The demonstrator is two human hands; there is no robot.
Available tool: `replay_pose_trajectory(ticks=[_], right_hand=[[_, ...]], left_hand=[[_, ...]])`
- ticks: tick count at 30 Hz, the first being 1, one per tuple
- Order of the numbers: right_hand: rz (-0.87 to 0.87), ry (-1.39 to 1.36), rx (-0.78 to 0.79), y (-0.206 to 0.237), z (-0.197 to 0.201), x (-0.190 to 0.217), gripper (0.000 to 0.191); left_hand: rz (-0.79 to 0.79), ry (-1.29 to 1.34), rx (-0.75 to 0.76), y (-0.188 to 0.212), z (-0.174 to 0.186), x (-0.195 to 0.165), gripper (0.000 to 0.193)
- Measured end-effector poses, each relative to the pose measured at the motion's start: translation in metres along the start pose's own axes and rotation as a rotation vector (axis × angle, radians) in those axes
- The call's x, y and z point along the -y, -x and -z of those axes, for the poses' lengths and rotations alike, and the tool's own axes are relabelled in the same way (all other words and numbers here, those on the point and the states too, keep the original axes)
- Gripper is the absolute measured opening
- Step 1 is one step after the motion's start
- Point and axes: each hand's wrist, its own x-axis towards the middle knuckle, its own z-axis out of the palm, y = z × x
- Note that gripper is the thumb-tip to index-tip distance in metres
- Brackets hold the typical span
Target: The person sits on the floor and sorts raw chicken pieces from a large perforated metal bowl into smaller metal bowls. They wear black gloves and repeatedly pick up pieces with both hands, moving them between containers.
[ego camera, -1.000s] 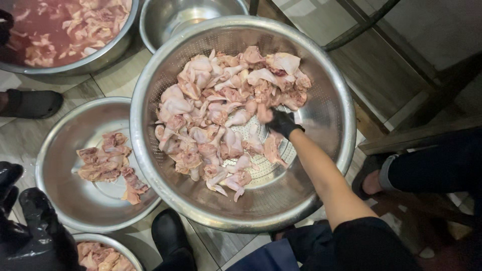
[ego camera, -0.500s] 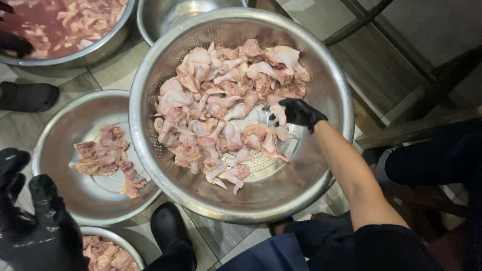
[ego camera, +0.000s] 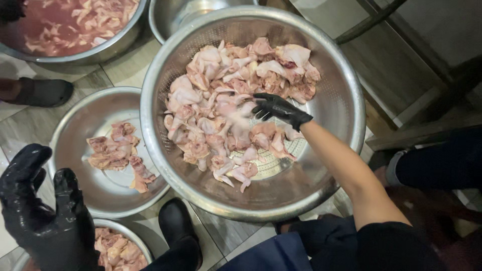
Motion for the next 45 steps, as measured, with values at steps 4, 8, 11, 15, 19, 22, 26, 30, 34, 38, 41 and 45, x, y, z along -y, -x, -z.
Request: replay_pose_trajectory(ticks=[4,8,11,15,19,22,26,30,34,38,41,45], right_hand=[[0.020,1.145,0.057,0.000,-0.021,-0.023,0.074],[-0.004,0.040,-0.387,0.016,-0.013,-0.051,0.049],[0.115,0.371,-0.234,0.024,0.009,-0.056,0.050],[-0.292,0.128,0.102,0.038,0.019,-0.055,0.048],[-0.345,1.001,0.180,0.054,-0.039,-0.069,0.060],[-0.102,1.710,0.012,0.078,-0.090,-0.074,0.045],[0.133,1.938,0.019,0.091,-0.100,-0.062,0.058],[-0.181,1.399,0.203,0.074,-0.067,-0.047,0.056],[-0.370,1.123,0.353,0.053,-0.046,-0.022,0.055],[-0.372,0.931,0.425,0.036,-0.044,0.055,0.054],[-0.179,0.724,0.450,0.019,-0.074,0.141,0.053],[0.256,0.313,0.268,0.014,-0.155,0.232,0.052]], left_hand=[[0.017,-0.040,-0.018,0.000,0.003,-0.001,0.031],[-0.011,-0.025,-0.021,-0.002,0.005,-0.009,0.027],[0.020,-0.016,-0.025,-0.005,0.008,-0.016,0.029],[0.066,0.114,-0.039,-0.009,0.005,-0.027,0.031],[0.085,0.143,-0.070,-0.015,0.002,-0.035,0.034],[0.048,0.095,-0.110,-0.024,0.002,-0.032,0.032],[-0.015,0.063,-0.125,-0.026,0.007,-0.026,0.032],[-0.006,0.088,-0.117,-0.022,0.013,-0.024,0.033],[0.033,0.116,-0.141,-0.020,0.016,-0.024,0.033],[0.028,0.101,-0.159,-0.021,0.021,-0.021,0.034],[0.024,0.096,-0.179,-0.025,0.021,-0.021,0.034],[0.038,0.105,-0.201,-0.027,0.018,-0.025,0.033]])
